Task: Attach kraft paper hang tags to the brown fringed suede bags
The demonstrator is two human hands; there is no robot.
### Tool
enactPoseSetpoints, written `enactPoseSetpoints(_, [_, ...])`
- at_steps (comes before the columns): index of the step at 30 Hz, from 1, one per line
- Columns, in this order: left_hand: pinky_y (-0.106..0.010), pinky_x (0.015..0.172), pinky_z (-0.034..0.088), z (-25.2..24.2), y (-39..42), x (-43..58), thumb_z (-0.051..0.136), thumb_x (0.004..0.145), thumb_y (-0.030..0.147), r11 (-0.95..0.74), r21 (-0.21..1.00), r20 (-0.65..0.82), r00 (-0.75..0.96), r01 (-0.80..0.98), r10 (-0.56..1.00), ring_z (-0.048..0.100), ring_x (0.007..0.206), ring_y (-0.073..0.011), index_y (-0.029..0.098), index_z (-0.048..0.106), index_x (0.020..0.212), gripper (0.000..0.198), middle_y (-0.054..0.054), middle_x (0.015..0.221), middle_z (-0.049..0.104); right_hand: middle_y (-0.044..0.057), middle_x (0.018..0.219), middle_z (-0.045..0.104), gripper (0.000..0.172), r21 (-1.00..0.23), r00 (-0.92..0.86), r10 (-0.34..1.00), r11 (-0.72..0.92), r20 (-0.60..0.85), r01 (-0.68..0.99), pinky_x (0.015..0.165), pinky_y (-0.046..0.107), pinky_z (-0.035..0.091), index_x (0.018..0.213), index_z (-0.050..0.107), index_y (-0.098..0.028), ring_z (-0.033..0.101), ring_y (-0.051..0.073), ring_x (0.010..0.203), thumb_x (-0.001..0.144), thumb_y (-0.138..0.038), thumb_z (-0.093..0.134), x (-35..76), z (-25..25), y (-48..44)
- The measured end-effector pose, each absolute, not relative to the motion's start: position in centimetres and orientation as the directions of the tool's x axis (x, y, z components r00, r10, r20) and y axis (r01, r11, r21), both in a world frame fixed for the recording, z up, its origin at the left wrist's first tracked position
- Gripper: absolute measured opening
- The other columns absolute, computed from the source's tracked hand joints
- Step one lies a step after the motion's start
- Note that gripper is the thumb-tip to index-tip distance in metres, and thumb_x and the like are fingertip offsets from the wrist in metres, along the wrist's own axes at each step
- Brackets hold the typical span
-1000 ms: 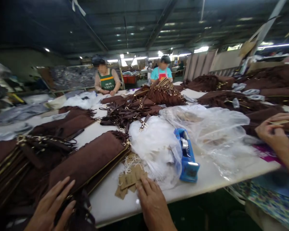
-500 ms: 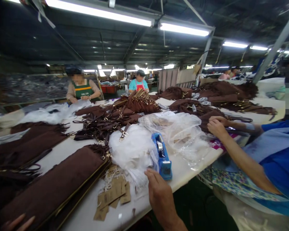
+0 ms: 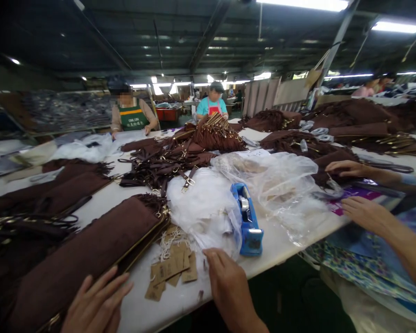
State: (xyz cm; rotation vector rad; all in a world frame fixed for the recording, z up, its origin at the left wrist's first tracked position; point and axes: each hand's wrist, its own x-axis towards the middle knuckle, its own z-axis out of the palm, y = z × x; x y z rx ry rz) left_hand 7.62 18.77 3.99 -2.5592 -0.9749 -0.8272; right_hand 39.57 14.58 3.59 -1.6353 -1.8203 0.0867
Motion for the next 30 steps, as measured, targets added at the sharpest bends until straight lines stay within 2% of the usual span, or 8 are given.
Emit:
enactPoseSetpoints(3, [-0.037,0.114,0.037,3.4,19.3,11.5,0.046,0.092,0.016,-0.749,-0.060,0.517,0.662,0.660,0.542,0.047,0.134,-0.0215,0.022,0.054,0.134,0.043,-0.006,0.135,0.061,0.008,0.125,0.065,0.034,-0.425,-0.136,0.921,0.295,0.365,0.856,0.096,0.037,0.051,0.127,0.057,-0.022,0.060,0.023,0.112,0.096,-0.013,0.047,37.1,3.1,14.7])
enactPoseSetpoints(6, [-0.040,0.102,0.048,1.6,19.8,14.7,0.049,0.093,0.026,-0.722,-0.112,0.457,0.680,0.683,0.573,0.044,0.135,-0.0273,0.022,0.046,0.143,0.050,-0.009,0.147,0.050,0.008,0.132,0.062,0.037,-0.312,-0.205,0.915,0.319,0.348,0.895,0.096,0.044,0.049,0.127,0.060,-0.023,0.058,0.028,0.113,0.091,-0.015,0.055,36.0,2.5,14.8])
enactPoseSetpoints(11, [-0.042,0.102,0.047,-0.5,20.8,16.0,0.047,0.093,0.022,-0.681,-0.173,0.456,0.671,0.712,0.585,0.042,0.136,-0.0266,0.027,0.043,0.146,0.053,-0.007,0.150,0.046,0.006,0.135,0.061,0.036,-0.263,-0.206,0.916,0.305,0.344,0.915,0.095,0.040,0.049,0.124,0.063,-0.024,0.058,0.026,0.114,0.090,-0.015,0.058,35.9,1.3,15.7])
enactPoseSetpoints(16, [-0.041,0.103,0.047,-1.1,21.7,16.0,0.046,0.094,0.022,-0.688,-0.094,0.434,0.652,0.719,0.622,0.039,0.139,-0.0266,0.024,0.045,0.145,0.050,-0.010,0.152,0.042,0.007,0.135,0.062,0.036,-0.250,-0.161,0.912,0.268,0.378,0.930,0.093,0.042,0.051,0.123,0.063,-0.023,0.060,0.028,0.112,0.088,-0.016,0.062,35.4,0.8,16.9])
enactPoseSetpoints(21, [-0.044,0.107,0.045,-1.1,21.7,16.7,0.047,0.095,0.018,-0.654,0.010,0.406,0.595,0.756,0.694,0.036,0.141,-0.0282,0.025,0.043,0.146,0.052,-0.011,0.154,0.039,0.008,0.130,0.063,0.030,-0.324,-0.123,0.894,0.281,0.432,0.904,0.096,0.033,0.050,0.119,0.061,-0.022,0.060,0.022,0.115,0.096,-0.013,0.043,37.3,2.9,15.8])
enactPoseSetpoints(25, [-0.046,0.112,0.040,-0.2,21.0,17.9,0.047,0.093,0.012,-0.580,0.124,0.300,0.527,0.805,0.795,0.033,0.143,-0.0291,0.026,0.045,0.144,0.054,-0.011,0.155,0.038,0.010,0.116,0.066,0.027,-0.318,0.088,0.867,0.084,0.491,0.944,0.090,0.038,0.053,0.116,0.058,-0.021,0.064,0.025,0.107,0.101,-0.031,0.037,40.6,3.5,15.6])
enactPoseSetpoints(27, [-0.047,0.114,0.037,0.3,20.8,18.6,0.049,0.093,0.014,-0.538,0.188,0.239,0.493,0.822,0.837,0.031,0.144,-0.0288,0.026,0.044,0.145,0.054,-0.011,0.155,0.037,0.011,0.115,0.066,0.035,-0.274,0.077,0.883,0.060,0.463,0.960,0.087,0.042,0.054,0.117,0.057,-0.020,0.065,0.028,0.106,0.101,-0.043,0.036,42.0,2.7,16.2])
enactPoseSetpoints(30, [-0.047,0.117,0.032,1.1,20.7,19.1,0.050,0.094,0.021,-0.504,0.246,0.226,0.457,0.828,0.861,0.026,0.146,-0.0283,0.025,0.041,0.147,0.053,-0.011,0.158,0.032,0.011,0.111,0.067,0.041,-0.240,0.037,0.903,0.074,0.429,0.968,0.077,0.043,0.056,0.113,0.058,-0.019,0.068,0.029,0.093,0.099,-0.049,0.034,43.4,1.1,17.2])
